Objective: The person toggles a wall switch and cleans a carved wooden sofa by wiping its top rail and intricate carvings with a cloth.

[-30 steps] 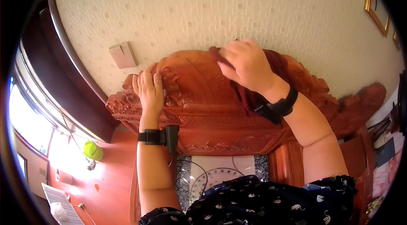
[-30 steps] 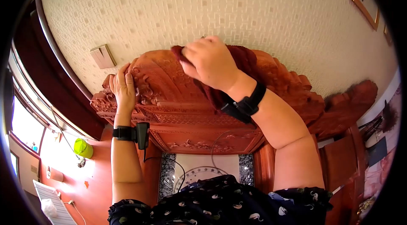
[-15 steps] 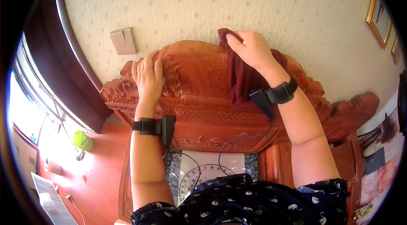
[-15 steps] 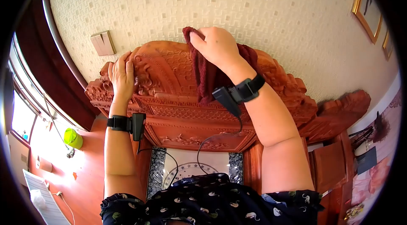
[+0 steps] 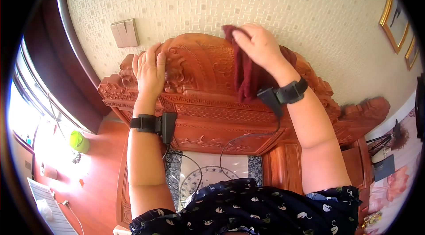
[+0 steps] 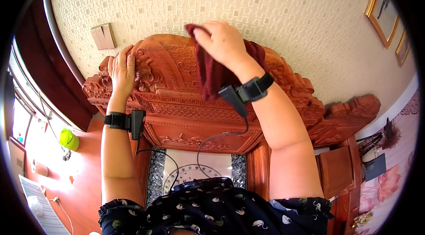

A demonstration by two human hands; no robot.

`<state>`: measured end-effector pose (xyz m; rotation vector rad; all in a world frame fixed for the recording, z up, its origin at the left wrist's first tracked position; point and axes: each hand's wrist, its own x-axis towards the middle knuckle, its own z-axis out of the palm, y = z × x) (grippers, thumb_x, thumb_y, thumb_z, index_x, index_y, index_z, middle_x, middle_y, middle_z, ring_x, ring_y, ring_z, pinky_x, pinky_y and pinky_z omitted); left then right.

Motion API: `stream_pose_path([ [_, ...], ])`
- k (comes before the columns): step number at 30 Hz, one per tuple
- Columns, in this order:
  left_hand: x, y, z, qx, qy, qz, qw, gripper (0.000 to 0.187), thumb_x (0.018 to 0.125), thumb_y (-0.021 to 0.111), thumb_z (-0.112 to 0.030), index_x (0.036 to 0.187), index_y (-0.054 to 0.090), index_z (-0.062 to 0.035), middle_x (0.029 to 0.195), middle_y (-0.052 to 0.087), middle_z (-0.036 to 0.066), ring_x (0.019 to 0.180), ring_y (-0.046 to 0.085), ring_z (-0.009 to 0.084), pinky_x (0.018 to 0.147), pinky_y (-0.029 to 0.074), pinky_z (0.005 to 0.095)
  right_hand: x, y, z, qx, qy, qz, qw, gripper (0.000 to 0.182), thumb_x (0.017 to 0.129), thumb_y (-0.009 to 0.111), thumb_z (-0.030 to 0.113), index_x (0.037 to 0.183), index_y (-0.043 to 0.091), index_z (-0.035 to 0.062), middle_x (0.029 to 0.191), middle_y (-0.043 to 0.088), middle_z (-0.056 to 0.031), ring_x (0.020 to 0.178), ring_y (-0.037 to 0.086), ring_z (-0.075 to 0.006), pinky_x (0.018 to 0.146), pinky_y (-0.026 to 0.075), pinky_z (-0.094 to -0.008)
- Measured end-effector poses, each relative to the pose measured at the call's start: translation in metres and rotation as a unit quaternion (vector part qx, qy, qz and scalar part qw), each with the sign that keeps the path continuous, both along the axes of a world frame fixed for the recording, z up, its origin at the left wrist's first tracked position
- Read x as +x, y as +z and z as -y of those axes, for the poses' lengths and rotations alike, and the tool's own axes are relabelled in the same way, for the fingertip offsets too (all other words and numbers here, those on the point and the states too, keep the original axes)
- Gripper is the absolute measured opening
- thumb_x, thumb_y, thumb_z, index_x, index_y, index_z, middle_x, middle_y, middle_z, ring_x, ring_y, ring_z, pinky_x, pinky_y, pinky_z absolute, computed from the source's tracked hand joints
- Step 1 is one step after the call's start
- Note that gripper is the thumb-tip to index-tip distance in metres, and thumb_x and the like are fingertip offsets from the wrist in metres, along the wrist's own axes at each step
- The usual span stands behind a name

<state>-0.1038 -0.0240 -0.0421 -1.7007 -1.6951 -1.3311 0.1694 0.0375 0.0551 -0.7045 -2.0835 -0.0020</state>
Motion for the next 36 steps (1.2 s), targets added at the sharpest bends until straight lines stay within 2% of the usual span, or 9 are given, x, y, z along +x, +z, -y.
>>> stream_pose_path([
  [2,0.000,0.001,0.001,-0.005,-0.001,0.002,1.000,0.037,0.096,0.037,-0.035,0.122,0.050,-0.0122,0.114,0.058,0.010,0.116,0.045,0.0268,0.108,0.016,0.0444,0.000,-0.002,0.009,0.178,0.046,0.094,0.978,0.027,0.084,0.053,0.028,0.076,0.061,0.0031,0.076,0.062,-0.0090,0.071,0.056,-0.0280,0.069,0.045,-0.0377],
  [4,0.000,0.001,0.001,-0.008,-0.002,0.004,1.000,0.037,0.096,0.036,-0.035,0.122,0.050,-0.0120,0.115,0.057,0.010,0.116,0.045,0.0268,0.109,0.016,0.0443,0.006,-0.004,0.014,0.095,0.167,0.023,0.981,0.029,0.086,0.052,0.028,0.075,0.060,0.0028,0.073,0.061,-0.0071,0.068,0.056,-0.0233,0.066,0.045,-0.0356],
  [7,0.002,0.001,0.002,-0.012,-0.005,0.007,1.000,0.037,0.096,0.036,-0.035,0.122,0.050,-0.0118,0.116,0.057,0.010,0.116,0.045,0.0264,0.109,0.016,0.0444,0.023,0.001,0.024,-0.136,0.035,-0.136,0.981,0.037,0.093,0.046,0.031,0.073,0.059,0.0029,0.070,0.060,-0.0022,0.067,0.055,-0.0126,0.064,0.045,-0.0286],
  [12,-0.002,-0.001,-0.001,-0.008,0.001,-0.001,1.000,0.038,0.096,0.036,-0.036,0.122,0.050,-0.0125,0.114,0.057,0.011,0.116,0.045,0.0259,0.108,0.017,0.0446,0.054,0.019,0.044,-0.256,0.149,-0.615,0.731,0.031,0.093,0.043,0.037,0.092,0.056,0.0083,0.081,0.060,-0.0073,0.071,0.060,-0.0191,0.066,0.052,-0.0340],
  [17,-0.003,0.001,-0.001,-0.029,0.019,-0.009,0.999,0.039,0.097,0.033,-0.036,0.124,0.049,-0.0129,0.114,0.057,0.012,0.116,0.046,0.0237,0.110,0.016,0.0440,0.203,-0.011,0.023,-0.068,-0.067,-0.583,0.807,0.052,0.094,0.034,0.051,0.102,0.053,0.0036,0.090,0.061,-0.0151,0.081,0.059,-0.0260,0.076,0.050,-0.0371],
  [21,-0.002,0.003,0.000,-0.061,0.012,0.001,0.998,0.041,0.098,0.029,-0.034,0.126,0.047,-0.0103,0.121,0.053,0.011,0.120,0.042,0.0244,0.110,0.014,0.0431,0.224,0.004,0.077,-0.064,0.074,-0.507,0.856,0.049,0.098,0.032,0.041,0.096,0.057,-0.0002,0.084,0.065,-0.0158,0.068,0.060,-0.0231,0.062,0.050,-0.0332],
  [26,-0.004,0.002,-0.001,-0.068,0.004,-0.009,0.998,0.043,0.098,0.027,-0.035,0.126,0.047,-0.0092,0.122,0.054,0.011,0.120,0.044,0.0243,0.110,0.013,0.0438,0.151,0.018,0.050,0.205,-0.171,-0.278,0.923,0.025,0.091,0.055,0.030,0.093,0.064,0.0066,0.078,0.062,-0.0067,0.072,0.060,-0.0187,0.069,0.048,-0.0322],
  [34,-0.005,0.004,0.000,-0.066,-0.021,0.016,0.997,0.041,0.098,0.029,-0.032,0.126,0.048,-0.0077,0.119,0.056,0.012,0.115,0.048,0.0254,0.108,0.015,0.0446,0.034,-0.003,0.025,0.052,-0.274,0.154,0.948,0.022,0.082,0.062,0.033,0.071,0.065,0.0140,0.063,0.061,-0.0015,0.066,0.059,-0.0172,0.068,0.041,-0.0335],
  [36,-0.004,0.003,0.002,-0.058,-0.013,0.004,0.998,0.040,0.098,0.029,-0.031,0.126,0.048,-0.0083,0.119,0.056,0.012,0.114,0.048,0.0259,0.108,0.016,0.0444,0.037,-0.018,0.028,0.119,-0.249,0.093,0.957,0.025,0.081,0.060,0.035,0.065,0.062,0.0149,0.062,0.060,-0.0004,0.066,0.057,-0.0178,0.071,0.037,-0.0351],
])
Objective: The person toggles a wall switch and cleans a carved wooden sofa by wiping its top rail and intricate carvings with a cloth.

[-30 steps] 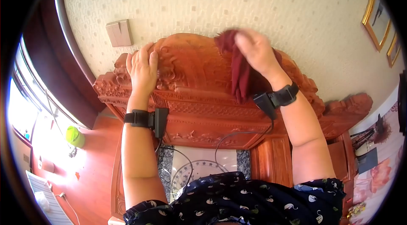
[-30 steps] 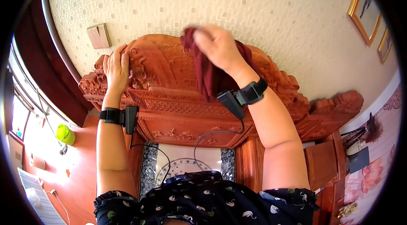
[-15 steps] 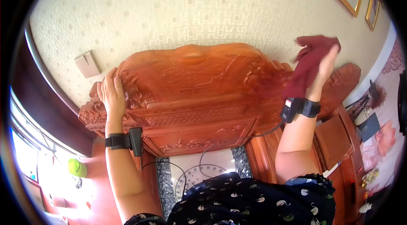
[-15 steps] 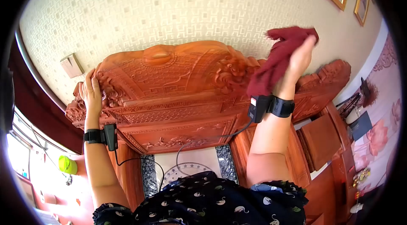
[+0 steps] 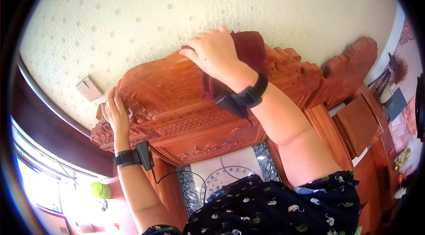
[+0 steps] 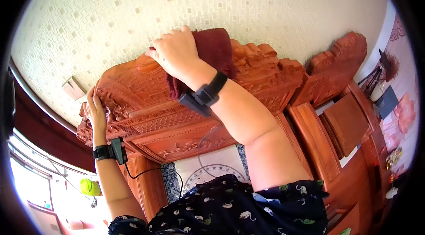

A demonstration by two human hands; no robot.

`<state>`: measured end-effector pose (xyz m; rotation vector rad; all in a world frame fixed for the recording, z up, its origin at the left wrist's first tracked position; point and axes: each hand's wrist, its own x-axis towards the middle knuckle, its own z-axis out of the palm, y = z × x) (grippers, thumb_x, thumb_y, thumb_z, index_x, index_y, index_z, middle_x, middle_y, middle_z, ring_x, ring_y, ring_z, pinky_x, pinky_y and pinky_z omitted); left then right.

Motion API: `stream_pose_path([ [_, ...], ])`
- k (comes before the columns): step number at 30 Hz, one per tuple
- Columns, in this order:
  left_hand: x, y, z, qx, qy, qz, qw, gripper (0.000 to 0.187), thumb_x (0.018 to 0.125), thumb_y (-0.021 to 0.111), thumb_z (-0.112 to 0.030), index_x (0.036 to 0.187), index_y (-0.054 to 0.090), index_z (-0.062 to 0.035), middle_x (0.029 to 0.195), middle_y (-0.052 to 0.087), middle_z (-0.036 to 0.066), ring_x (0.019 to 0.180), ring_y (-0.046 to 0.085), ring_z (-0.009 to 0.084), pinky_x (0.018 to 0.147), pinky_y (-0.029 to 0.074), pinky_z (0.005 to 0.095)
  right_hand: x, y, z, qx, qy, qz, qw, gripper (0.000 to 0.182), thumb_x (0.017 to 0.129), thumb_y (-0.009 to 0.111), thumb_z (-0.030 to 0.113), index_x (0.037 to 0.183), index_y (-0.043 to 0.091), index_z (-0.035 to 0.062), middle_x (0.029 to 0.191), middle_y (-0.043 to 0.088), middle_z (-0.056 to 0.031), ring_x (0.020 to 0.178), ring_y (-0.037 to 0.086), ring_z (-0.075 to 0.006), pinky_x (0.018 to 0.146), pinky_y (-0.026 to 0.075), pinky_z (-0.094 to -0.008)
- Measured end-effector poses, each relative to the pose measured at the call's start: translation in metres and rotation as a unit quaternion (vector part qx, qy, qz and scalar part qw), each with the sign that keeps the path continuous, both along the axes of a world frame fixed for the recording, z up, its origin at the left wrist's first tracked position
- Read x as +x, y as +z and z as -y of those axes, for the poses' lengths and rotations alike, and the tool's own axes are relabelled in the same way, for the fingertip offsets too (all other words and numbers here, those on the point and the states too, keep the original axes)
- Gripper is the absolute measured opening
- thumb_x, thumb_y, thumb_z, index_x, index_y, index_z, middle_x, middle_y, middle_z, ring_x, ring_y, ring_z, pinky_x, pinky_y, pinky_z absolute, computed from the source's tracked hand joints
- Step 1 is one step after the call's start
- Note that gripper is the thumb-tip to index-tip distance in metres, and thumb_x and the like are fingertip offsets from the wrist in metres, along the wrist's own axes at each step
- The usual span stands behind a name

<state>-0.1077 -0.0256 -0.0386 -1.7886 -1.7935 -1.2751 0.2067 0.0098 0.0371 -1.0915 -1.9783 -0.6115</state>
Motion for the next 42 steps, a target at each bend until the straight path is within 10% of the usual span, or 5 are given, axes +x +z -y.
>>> stream_pose_path([
  [4,-0.011,-0.006,-0.010,0.022,0.004,-0.021,1.000,0.038,0.098,0.032,-0.030,0.125,0.050,-0.0097,0.111,0.061,0.013,0.104,0.051,0.0267,0.099,0.028,0.0416,0.011,-0.029,0.017,0.217,0.131,-0.068,0.965,0.014,0.074,0.066,0.022,0.076,0.054,0.0133,0.073,0.050,0.0022,0.072,0.051,-0.0169,0.068,0.035,-0.0320],
  [9,-0.015,-0.004,-0.009,0.007,-0.040,0.004,0.999,0.042,0.099,0.031,-0.031,0.127,0.048,-0.0062,0.119,0.056,0.014,0.106,0.050,0.0301,0.094,0.035,0.0400,0.047,-0.067,0.032,0.165,0.184,-0.066,0.967,0.017,0.074,0.069,0.021,0.077,0.055,0.0120,0.074,0.051,0.0001,0.067,0.052,-0.0176,0.060,0.041,-0.0310],
  [17,0.002,0.010,-0.007,0.064,-0.002,-0.012,0.998,0.040,0.096,0.038,-0.025,0.126,0.046,0.0011,0.129,0.045,0.023,0.120,0.041,0.0354,0.100,0.033,0.0420,0.147,-0.055,0.044,0.138,-0.009,-0.426,0.894,0.016,0.084,0.062,0.016,0.074,0.061,0.0029,0.073,0.056,-0.0098,0.066,0.056,-0.0256,0.059,0.045,-0.0346],
  [22,0.123,0.060,0.008,0.094,-0.073,-0.138,0.983,0.034,0.094,0.039,-0.019,0.122,0.051,-0.0020,0.131,0.046,0.018,0.126,0.038,0.0315,0.108,0.025,0.0452,0.145,-0.009,0.011,-0.048,-0.042,-0.289,0.955,0.020,0.084,0.061,0.026,0.078,0.070,0.0091,0.074,0.058,-0.0077,0.070,0.057,-0.0255,0.062,0.046,-0.0376],
  [42,0.227,0.072,-0.031,0.012,-0.158,-0.318,0.935,0.037,0.096,0.037,-0.035,0.109,0.057,-0.0068,0.093,0.064,0.011,0.086,0.059,0.0307,0.079,0.042,0.0409,0.098,-0.076,0.030,0.239,0.050,-0.206,0.948,0.015,0.069,0.069,0.004,0.082,0.066,0.0086,0.079,0.055,-0.0025,0.065,0.053,-0.0188,0.056,0.043,-0.0299],
])
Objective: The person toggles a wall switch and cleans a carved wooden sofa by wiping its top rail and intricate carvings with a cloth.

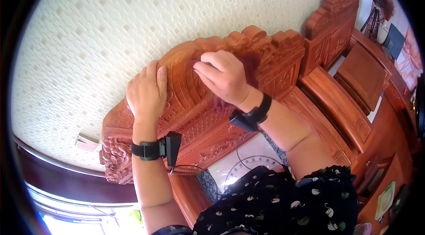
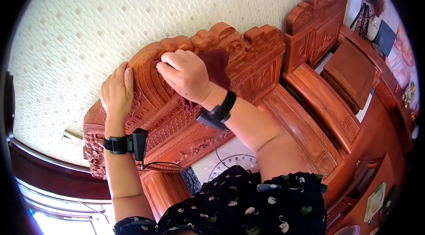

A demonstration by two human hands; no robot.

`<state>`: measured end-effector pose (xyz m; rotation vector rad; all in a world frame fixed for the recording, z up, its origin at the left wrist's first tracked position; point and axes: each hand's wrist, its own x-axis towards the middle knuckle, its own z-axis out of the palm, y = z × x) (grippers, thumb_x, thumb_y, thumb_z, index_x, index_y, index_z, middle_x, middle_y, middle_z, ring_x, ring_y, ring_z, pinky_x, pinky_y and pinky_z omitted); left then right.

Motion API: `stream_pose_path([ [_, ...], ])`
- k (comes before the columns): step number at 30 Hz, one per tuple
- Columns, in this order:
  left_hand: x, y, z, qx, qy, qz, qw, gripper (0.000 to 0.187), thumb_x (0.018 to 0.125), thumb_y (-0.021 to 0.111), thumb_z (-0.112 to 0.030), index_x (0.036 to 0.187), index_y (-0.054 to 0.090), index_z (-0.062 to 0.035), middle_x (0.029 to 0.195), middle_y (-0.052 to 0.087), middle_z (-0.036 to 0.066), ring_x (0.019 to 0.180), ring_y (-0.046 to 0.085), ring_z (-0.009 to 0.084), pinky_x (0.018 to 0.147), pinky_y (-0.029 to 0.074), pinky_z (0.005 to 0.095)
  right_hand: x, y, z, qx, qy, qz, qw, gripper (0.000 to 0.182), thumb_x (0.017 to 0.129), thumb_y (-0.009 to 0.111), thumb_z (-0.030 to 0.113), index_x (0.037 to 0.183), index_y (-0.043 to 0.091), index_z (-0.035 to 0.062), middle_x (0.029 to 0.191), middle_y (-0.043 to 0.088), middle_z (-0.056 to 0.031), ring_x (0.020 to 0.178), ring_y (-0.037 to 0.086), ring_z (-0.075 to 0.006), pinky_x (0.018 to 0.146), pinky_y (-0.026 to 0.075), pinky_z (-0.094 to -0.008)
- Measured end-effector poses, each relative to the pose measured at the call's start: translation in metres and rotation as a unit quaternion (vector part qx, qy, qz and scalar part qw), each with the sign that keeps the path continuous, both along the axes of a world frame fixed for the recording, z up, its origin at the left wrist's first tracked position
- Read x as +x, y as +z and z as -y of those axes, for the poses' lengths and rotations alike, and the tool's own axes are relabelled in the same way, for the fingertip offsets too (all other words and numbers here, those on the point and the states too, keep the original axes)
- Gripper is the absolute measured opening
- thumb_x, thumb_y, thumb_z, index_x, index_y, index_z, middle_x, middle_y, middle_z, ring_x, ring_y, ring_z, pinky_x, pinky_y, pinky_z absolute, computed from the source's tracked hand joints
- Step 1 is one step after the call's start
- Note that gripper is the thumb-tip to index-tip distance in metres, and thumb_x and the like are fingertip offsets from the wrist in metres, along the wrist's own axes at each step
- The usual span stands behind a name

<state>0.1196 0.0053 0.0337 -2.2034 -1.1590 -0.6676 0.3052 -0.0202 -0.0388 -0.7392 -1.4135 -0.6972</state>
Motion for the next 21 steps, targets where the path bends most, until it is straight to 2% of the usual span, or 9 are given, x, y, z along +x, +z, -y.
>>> stream_pose_path([
  [2,0.000,0.001,0.000,0.003,-0.001,-0.004,1.000,0.037,0.096,0.037,-0.035,0.108,0.057,-0.0068,0.094,0.064,0.011,0.086,0.059,0.0305,0.079,0.042,0.0409,0.017,0.010,0.003,-0.028,-0.007,0.057,0.998,0.011,0.070,0.070,0.006,0.079,0.064,0.0077,0.077,0.055,-0.0034,0.063,0.053,-0.0196,0.054,0.043,-0.0300],
  [5,0.002,0.000,0.002,0.002,0.002,0.002,1.000,0.037,0.096,0.037,-0.035,0.108,0.057,-0.0068,0.094,0.064,0.010,0.086,0.059,0.0301,0.079,0.042,0.0407,0.022,0.008,0.005,-0.036,-0.012,0.050,0.998,0.013,0.068,0.069,0.003,0.079,0.063,0.0064,0.076,0.054,-0.0046,0.064,0.054,-0.0205,0.054,0.044,-0.0299],
  [7,0.002,0.000,0.004,-0.005,0.006,0.007,1.000,0.037,0.096,0.037,-0.035,0.107,0.058,-0.0067,0.093,0.064,0.010,0.086,0.059,0.0296,0.079,0.042,0.0407,0.011,0.002,0.002,-0.013,-0.032,-0.028,0.999,0.012,0.069,0.065,0.007,0.079,0.059,0.0069,0.074,0.050,-0.0027,0.064,0.052,-0.0200,0.057,0.044,-0.0318],
  [10,0.002,-0.001,0.002,0.010,0.005,0.008,1.000,0.037,0.096,0.037,-0.035,0.108,0.058,-0.0072,0.093,0.064,0.009,0.085,0.059,0.0292,0.079,0.042,0.0407,-0.012,0.000,-0.001,0.002,-0.025,-0.058,0.998,0.009,0.069,0.063,0.005,0.076,0.058,0.0063,0.073,0.049,-0.0036,0.063,0.052,-0.0205,0.056,0.045,-0.0321],
  [12,0.002,0.001,0.003,-0.005,0.016,0.002,1.000,0.038,0.097,0.034,-0.035,0.111,0.057,-0.0080,0.098,0.064,0.010,0.089,0.059,0.0297,0.081,0.042,0.0408,-0.012,0.002,0.001,-0.010,-0.033,-0.039,0.999,0.008,0.068,0.062,0.005,0.072,0.056,0.0071,0.073,0.048,-0.0036,0.064,0.051,-0.0203,0.057,0.044,-0.0313],
  [13,0.002,0.001,0.004,-0.023,0.026,-0.005,0.999,0.040,0.097,0.032,-0.035,0.115,0.056,-0.0089,0.103,0.064,0.010,0.094,0.059,0.0302,0.083,0.042,0.0409,-0.004,0.004,0.003,-0.020,-0.035,0.008,0.999,0.008,0.068,0.062,0.006,0.071,0.054,0.0074,0.072,0.047,-0.0035,0.064,0.051,-0.0201,0.057,0.044,-0.0310],
  [15,0.000,-0.002,0.002,0.000,0.011,-0.004,1.000,0.039,0.097,0.034,-0.036,0.112,0.057,-0.0083,0.098,0.064,0.010,0.090,0.059,0.0296,0.081,0.042,0.0410,0.013,0.013,0.008,-0.026,-0.042,0.072,0.996,0.010,0.066,0.061,0.006,0.067,0.051,0.0078,0.070,0.045,-0.0036,0.065,0.050,-0.0196,0.057,0.044,-0.0302],
  [16,0.000,-0.003,0.001,0.025,-0.003,0.003,1.000,0.037,0.096,0.037,-0.036,0.109,0.058,-0.0076,0.093,0.064,0.010,0.086,0.059,0.0290,0.080,0.042,0.0410,0.019,0.013,0.010,-0.050,-0.028,0.077,0.995,0.013,0.066,0.065,0.000,0.078,0.061,0.0044,0.077,0.055,-0.0042,0.067,0.054,-0.0218,0.055,0.045,-0.0311],
  [21,0.001,-0.004,0.000,0.016,0.003,0.010,1.000,0.038,0.096,0.036,-0.036,0.109,0.057,-0.0075,0.093,0.065,0.010,0.086,0.059,0.0289,0.080,0.042,0.0413,0.002,0.009,0.009,-0.044,-0.014,0.070,0.996,0.013,0.067,0.066,0.001,0.079,0.061,0.0038,0.077,0.055,-0.0040,0.066,0.054,-0.0216,0.057,0.045,-0.0310],
])
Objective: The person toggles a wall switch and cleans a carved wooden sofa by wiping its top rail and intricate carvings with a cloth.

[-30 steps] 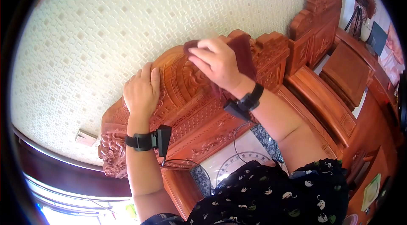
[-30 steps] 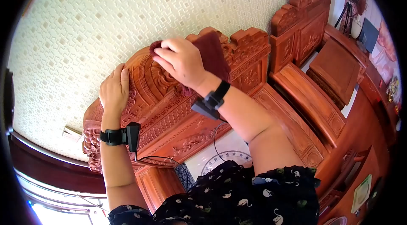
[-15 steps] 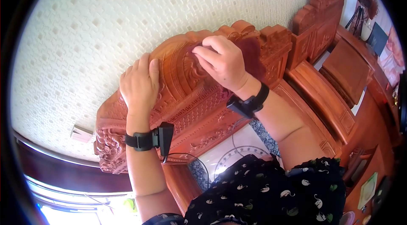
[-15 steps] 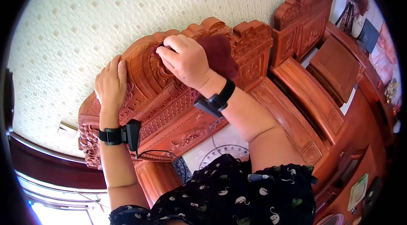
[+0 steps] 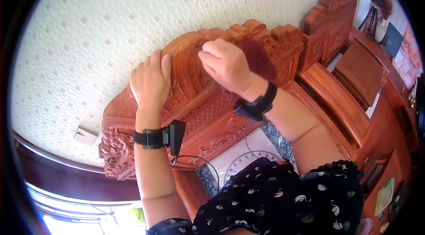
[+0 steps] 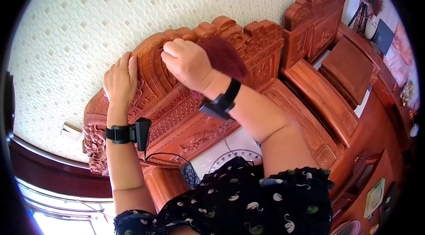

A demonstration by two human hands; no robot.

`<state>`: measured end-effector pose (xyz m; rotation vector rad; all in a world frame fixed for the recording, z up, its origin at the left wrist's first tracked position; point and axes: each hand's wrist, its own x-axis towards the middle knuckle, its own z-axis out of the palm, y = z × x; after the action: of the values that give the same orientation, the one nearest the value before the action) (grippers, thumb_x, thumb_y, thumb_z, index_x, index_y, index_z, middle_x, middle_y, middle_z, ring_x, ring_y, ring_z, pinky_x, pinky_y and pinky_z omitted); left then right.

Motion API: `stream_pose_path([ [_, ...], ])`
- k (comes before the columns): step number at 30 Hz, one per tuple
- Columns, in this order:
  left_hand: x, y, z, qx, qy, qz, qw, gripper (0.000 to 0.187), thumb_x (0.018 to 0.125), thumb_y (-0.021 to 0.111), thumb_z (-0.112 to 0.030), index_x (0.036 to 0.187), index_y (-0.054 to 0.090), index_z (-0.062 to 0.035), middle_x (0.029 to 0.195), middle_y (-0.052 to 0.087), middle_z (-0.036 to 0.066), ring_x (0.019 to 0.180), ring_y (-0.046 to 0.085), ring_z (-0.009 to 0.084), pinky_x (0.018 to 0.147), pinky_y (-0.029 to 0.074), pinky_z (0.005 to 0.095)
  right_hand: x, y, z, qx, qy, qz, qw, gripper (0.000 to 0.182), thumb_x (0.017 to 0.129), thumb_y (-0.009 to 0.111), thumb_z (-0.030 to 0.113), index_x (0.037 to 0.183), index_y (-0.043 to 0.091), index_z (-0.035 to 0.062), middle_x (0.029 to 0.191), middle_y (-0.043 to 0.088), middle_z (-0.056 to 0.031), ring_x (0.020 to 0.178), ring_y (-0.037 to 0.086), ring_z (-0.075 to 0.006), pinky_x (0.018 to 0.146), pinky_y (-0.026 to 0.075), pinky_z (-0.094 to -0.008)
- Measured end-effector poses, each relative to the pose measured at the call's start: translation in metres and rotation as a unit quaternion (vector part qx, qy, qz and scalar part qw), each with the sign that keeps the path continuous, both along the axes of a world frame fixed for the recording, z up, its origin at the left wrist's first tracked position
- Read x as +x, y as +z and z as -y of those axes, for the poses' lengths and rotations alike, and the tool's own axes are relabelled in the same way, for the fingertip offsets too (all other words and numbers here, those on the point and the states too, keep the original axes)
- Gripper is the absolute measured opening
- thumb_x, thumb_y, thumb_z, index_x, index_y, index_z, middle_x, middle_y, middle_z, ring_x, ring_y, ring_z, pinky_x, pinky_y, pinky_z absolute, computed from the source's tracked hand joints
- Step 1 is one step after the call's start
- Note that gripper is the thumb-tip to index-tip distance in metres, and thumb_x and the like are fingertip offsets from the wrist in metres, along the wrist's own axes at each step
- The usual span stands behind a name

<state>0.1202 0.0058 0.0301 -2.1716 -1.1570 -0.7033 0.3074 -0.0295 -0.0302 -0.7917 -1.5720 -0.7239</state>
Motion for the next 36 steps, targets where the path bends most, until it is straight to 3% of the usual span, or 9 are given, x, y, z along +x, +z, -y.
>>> stream_pose_path([
  [3,0.000,0.001,0.000,0.005,0.003,-0.007,1.000,0.038,0.096,0.036,-0.037,0.109,0.057,-0.0077,0.093,0.065,0.010,0.085,0.059,0.0291,0.079,0.042,0.0416,0.020,0.012,0.001,-0.011,0.003,0.040,0.999,0.012,0.067,0.066,0.001,0.078,0.061,0.0048,0.076,0.055,-0.0036,0.065,0.054,-0.0206,0.056,0.046,-0.0297],
  [5,0.001,0.001,0.002,0.005,0.008,-0.010,1.000,0.039,0.096,0.036,-0.037,0.109,0.057,-0.0078,0.093,0.065,0.010,0.084,0.060,0.0292,0.079,0.042,0.0417,0.003,0.004,-0.001,-0.002,0.005,-0.015,1.000,0.008,0.067,0.061,0.005,0.069,0.053,0.0075,0.071,0.047,-0.0045,0.067,0.052,-0.0216,0.059,0.046,-0.0324],
  [7,0.003,0.006,0.006,-0.047,0.046,-0.025,0.998,0.043,0.098,0.030,-0.038,0.115,0.056,-0.0084,0.104,0.064,0.011,0.093,0.059,0.0305,0.083,0.042,0.0404,0.000,-0.001,0.000,-0.005,0.011,-0.028,1.000,0.006,0.069,0.063,0.006,0.072,0.058,0.0074,0.073,0.050,-0.0043,0.067,0.053,-0.0211,0.057,0.046,-0.0317],
  [11,0.000,0.002,0.000,0.003,0.006,-0.008,1.000,0.039,0.096,0.036,-0.037,0.109,0.057,-0.0081,0.093,0.065,0.010,0.084,0.060,0.0294,0.079,0.042,0.0419,0.020,-0.014,0.007,-0.067,0.110,0.011,0.992,0.004,0.073,0.067,0.007,0.074,0.063,0.0065,0.076,0.054,-0.0046,0.067,0.056,-0.0201,0.055,0.046,-0.0305],
  [14,0.001,0.002,0.002,-0.008,0.019,-0.011,1.000,0.039,0.096,0.036,-0.038,0.109,0.057,-0.0081,0.094,0.065,0.010,0.085,0.060,0.0290,0.079,0.042,0.0415,0.024,-0.024,0.013,-0.068,0.081,-0.203,0.973,0.011,0.073,0.067,0.000,0.083,0.066,0.0051,0.077,0.055,-0.0056,0.061,0.056,-0.0189,0.053,0.045,-0.0275],
  [17,0.001,0.001,0.001,-0.002,0.011,-0.009,1.000,0.040,0.096,0.035,-0.038,0.109,0.058,-0.0081,0.095,0.065,0.009,0.086,0.059,0.0284,0.080,0.041,0.0409,0.012,-0.017,0.014,-0.038,0.078,-0.221,0.971,0.013,0.073,0.068,0.000,0.084,0.065,0.0053,0.076,0.055,-0.0054,0.060,0.055,-0.0183,0.052,0.045,-0.0273],
  [28,0.001,0.002,0.001,0.002,0.012,-0.009,1.000,0.038,0.095,0.037,-0.036,0.109,0.058,-0.0082,0.094,0.065,0.008,0.086,0.060,0.0283,0.080,0.041,0.0406,-0.005,0.002,0.000,0.008,-0.055,-0.014,0.998,0.004,0.068,0.058,0.009,0.070,0.054,0.0077,0.072,0.045,-0.0028,0.067,0.050,-0.0182,0.057,0.043,-0.0290],
  [33,0.000,0.000,-0.001,0.013,0.003,0.000,1.000,0.037,0.095,0.038,-0.037,0.108,0.058,-0.0087,0.092,0.065,0.008,0.083,0.060,0.0285,0.078,0.042,0.0404,0.038,0.021,0.002,-0.005,-0.038,0.180,0.983,0.012,0.070,0.057,0.009,0.081,0.061,0.0082,0.079,0.052,-0.0007,0.073,0.054,-0.0167,0.062,0.046,-0.0288],
  [36,0.000,-0.001,0.000,0.021,-0.005,0.011,1.000,0.036,0.095,0.039,-0.037,0.105,0.059,-0.0091,0.091,0.065,0.008,0.081,0.060,0.0284,0.076,0.042,0.0403,0.019,0.005,-0.004,0.001,-0.011,0.053,0.999,0.011,0.069,0.062,0.005,0.080,0.061,0.0069,0.077,0.053,-0.0027,0.070,0.055,-0.0194,0.059,0.046,-0.0305],
])
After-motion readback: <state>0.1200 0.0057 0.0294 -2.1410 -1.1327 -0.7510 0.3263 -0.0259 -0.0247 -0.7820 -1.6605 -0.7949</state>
